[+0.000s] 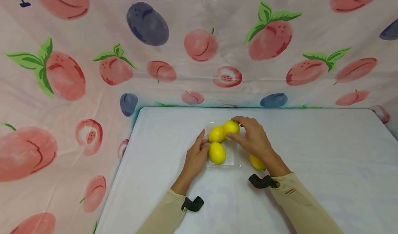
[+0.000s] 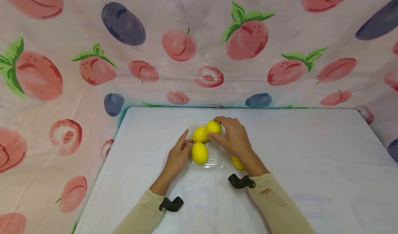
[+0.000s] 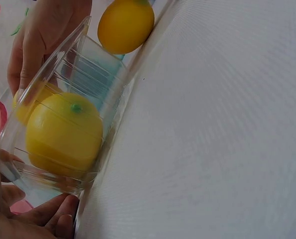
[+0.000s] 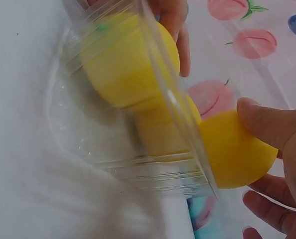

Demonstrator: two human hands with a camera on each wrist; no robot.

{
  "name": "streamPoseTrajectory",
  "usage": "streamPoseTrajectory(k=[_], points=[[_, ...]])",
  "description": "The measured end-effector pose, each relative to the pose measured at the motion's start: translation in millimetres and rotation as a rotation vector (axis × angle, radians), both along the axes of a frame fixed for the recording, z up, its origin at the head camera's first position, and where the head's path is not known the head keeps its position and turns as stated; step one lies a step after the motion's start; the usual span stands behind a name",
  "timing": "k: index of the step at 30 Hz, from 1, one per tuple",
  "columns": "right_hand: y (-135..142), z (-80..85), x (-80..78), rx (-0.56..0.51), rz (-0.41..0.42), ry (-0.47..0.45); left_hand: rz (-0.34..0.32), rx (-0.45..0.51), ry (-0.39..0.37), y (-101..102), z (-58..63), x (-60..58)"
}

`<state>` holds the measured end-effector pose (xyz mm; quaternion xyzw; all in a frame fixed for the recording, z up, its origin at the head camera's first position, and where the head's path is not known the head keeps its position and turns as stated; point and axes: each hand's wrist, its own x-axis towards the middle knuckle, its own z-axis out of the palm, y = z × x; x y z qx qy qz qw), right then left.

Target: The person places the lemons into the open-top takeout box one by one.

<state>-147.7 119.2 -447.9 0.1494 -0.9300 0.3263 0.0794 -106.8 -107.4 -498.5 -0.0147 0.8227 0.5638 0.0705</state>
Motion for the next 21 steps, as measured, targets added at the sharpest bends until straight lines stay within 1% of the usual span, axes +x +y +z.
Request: streamPoseTrajectory(k=[11, 21], points=[[-2.5, -2.7, -2.9, 0.036, -0.012, 0.028, -0.004, -0.01, -0.01, -0.8, -0.3, 0.2], [-6.2, -6.0, -4.8, 0.074, -0.038, 0.008, -0.008, 0.004, 0.002, -0.7, -1.4, 1.0]])
